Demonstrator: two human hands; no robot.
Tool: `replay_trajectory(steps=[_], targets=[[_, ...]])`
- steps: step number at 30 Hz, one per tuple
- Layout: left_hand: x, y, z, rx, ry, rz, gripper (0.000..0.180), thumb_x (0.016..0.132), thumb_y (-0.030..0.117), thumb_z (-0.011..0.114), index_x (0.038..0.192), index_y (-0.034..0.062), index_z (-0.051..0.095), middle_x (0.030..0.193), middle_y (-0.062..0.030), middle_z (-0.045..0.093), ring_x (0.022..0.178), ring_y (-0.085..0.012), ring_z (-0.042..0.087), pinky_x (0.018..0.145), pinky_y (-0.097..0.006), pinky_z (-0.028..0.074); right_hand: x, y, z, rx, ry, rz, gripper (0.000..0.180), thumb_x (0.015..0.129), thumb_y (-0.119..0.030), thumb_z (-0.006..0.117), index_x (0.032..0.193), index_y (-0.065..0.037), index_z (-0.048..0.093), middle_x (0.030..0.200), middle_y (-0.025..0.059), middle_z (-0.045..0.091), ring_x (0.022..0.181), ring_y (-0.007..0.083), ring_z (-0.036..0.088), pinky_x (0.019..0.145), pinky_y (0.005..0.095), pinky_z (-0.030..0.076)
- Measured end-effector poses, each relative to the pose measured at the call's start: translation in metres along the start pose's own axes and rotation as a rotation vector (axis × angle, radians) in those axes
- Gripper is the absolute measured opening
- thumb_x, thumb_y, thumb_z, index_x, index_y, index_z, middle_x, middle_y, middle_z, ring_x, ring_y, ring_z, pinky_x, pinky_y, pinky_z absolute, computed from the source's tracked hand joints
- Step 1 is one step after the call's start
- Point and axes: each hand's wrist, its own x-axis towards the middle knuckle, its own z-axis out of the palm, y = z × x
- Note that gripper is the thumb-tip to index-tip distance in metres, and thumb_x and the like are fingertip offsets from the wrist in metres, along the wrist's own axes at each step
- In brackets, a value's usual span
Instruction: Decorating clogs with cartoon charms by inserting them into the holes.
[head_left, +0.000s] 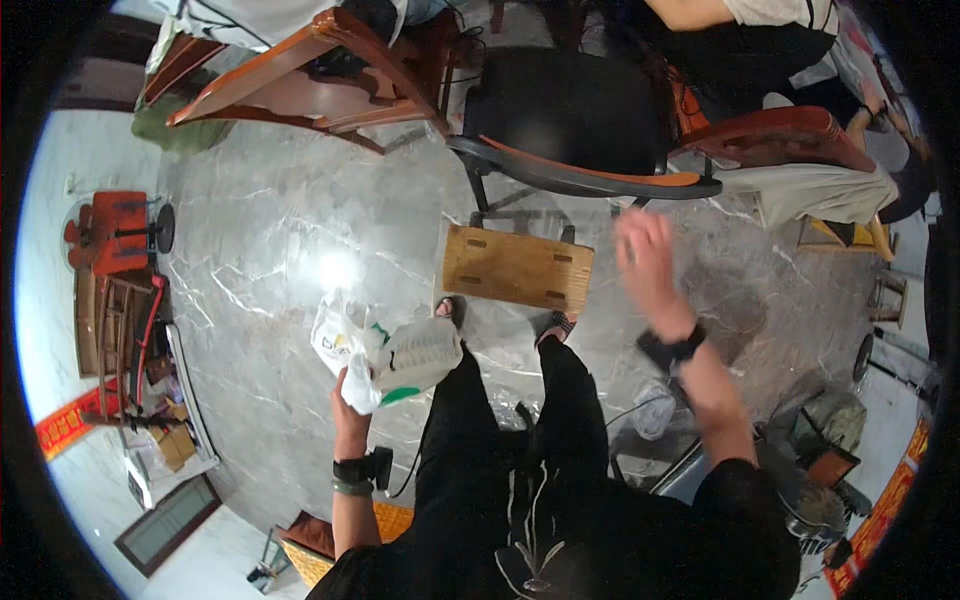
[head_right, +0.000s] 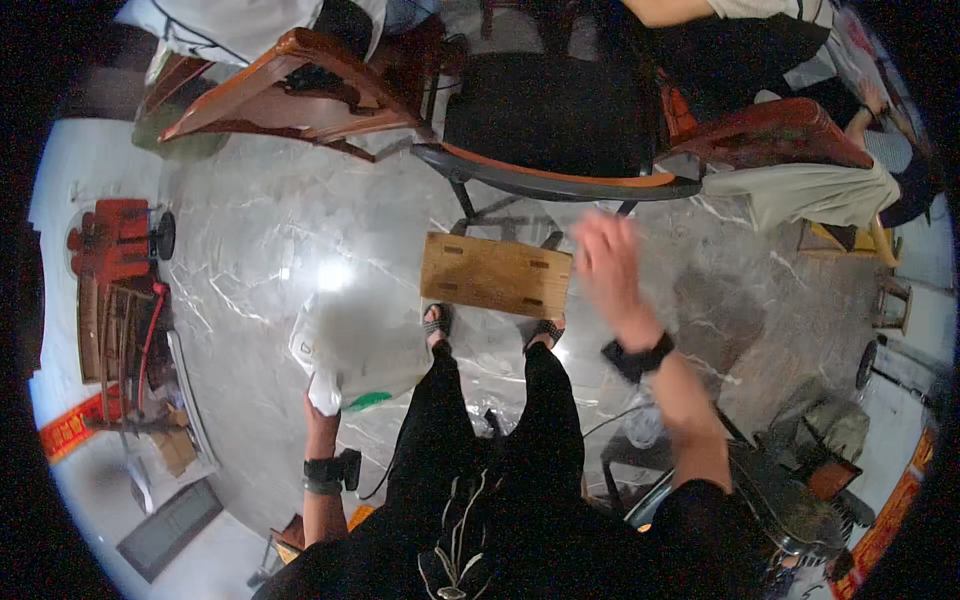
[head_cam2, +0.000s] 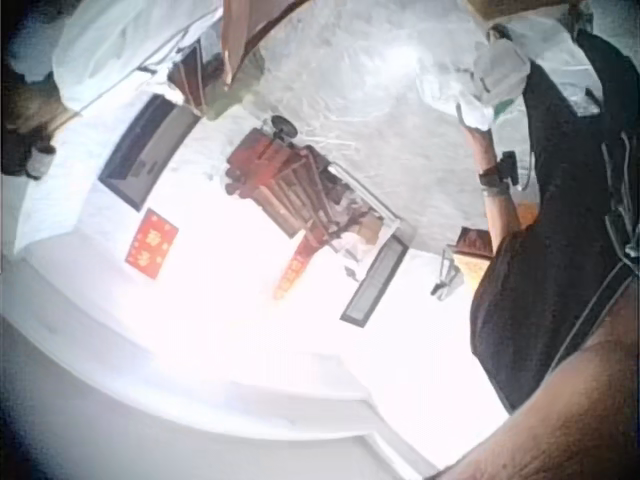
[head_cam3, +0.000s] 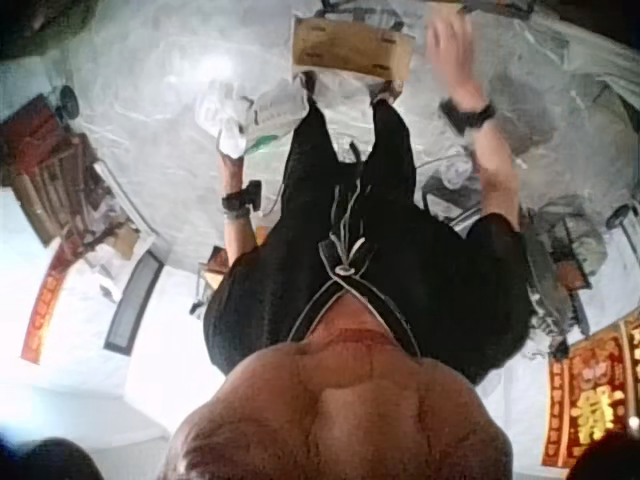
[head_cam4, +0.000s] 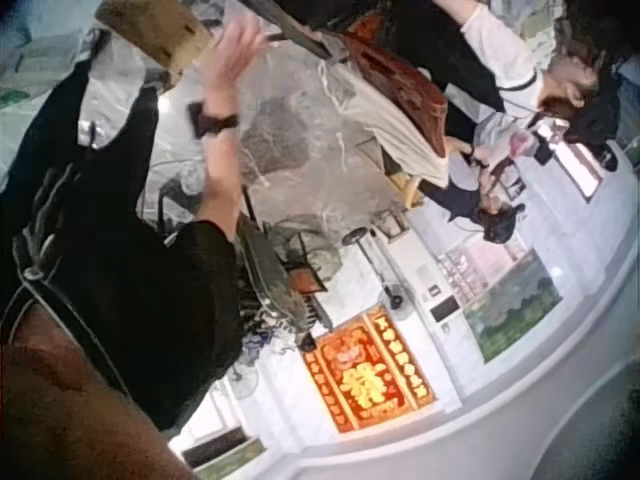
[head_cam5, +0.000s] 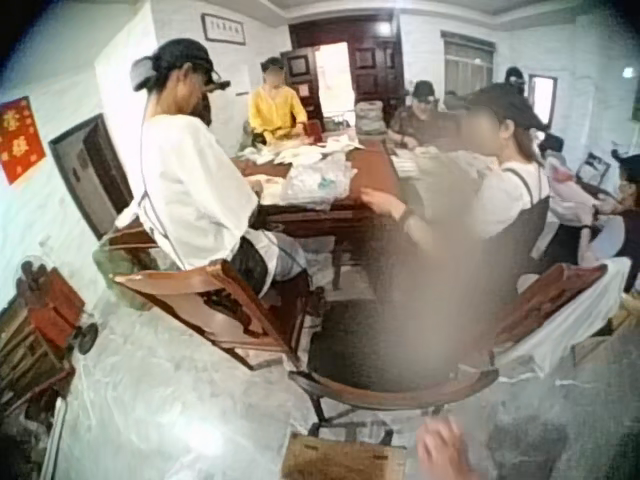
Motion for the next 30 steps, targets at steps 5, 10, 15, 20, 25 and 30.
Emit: replay_trajectory(steps=[5,10,15,20,25,30], targets=[[0.029,-0.038,-0.033,0.169,-0.249,-0.129,0.041,0.079,0.005,0.066,0.117,-0.0069,0.056,0.102,-0.0137,0.068,0.095,-0.0171,0.063,0.084,-0.032,0.048,-0.205,-0.015,0.13,1.33,-0.235,1.892,0.048,0.086,-0.048,0.065,0.11,-0.008,0.054,0.09,0.0073,0.051,0.078,0.0203,0.051,0.081,0.0363,0.049],[0.071,-0.07,-0.071,0.286,-0.343,-0.119,0.028,0.082,0.007,0.064,0.109,-0.0017,0.061,0.098,-0.014,0.067,0.089,-0.0173,0.064,0.08,-0.031,0.048,-0.225,-0.035,0.253,1.568,0.954,1.473,0.064,0.085,-0.055,0.063,0.131,-0.013,0.046,0.119,0.0066,0.055,0.103,0.0219,0.056,0.089,0.0415,0.049],[0.1,-0.098,-0.116,0.457,-0.382,0.049,0.022,0.082,0.005,0.063,0.103,-0.0006,0.062,0.092,-0.0113,0.065,0.084,-0.0179,0.064,0.075,-0.031,0.049,-0.199,-0.085,0.284,1.524,1.155,1.513,0.06,0.087,-0.048,0.062,0.132,-0.013,0.046,0.128,0.0029,0.054,0.114,0.0222,0.054,0.094,0.0386,0.048],[0.109,-0.116,-0.142,0.268,-0.256,-0.118,0.021,0.079,0.004,0.063,0.1,0.0005,0.062,0.09,-0.012,0.065,0.081,-0.0191,0.065,0.072,-0.031,0.049,-0.148,-0.156,0.298,1.673,1.11,1.519,0.04,0.087,-0.038,0.065,0.118,-0.013,0.057,0.108,0.0006,0.065,0.093,0.018,0.063,0.078,0.0343,0.053],[0.109,-0.137,-0.17,0.201,-0.192,-0.233,0.018,0.083,0.006,0.063,0.1,0.0002,0.061,0.088,-0.013,0.067,0.084,-0.013,0.062,0.073,-0.031,0.048,-0.159,-0.219,0.376,1.965,0.936,1.574,0.023,0.083,-0.005,0.065,0.105,-0.011,0.062,0.098,0.001,0.066,0.086,0.0152,0.064,0.071,0.0302,0.052],[0.098,-0.158,-0.179,0.529,-0.242,-0.011,0.016,0.086,0.005,0.063,0.101,-0.0011,0.063,0.092,-0.0141,0.064,0.082,-0.0181,0.06,0.075,-0.03,0.047,-0.13,-0.244,0.458,2.105,0.706,1.568,0.028,0.075,0.006,0.067,0.097,-0.011,0.065,0.096,-0.0007,0.066,0.097,0.0151,0.062,0.089,0.0322,0.048]])
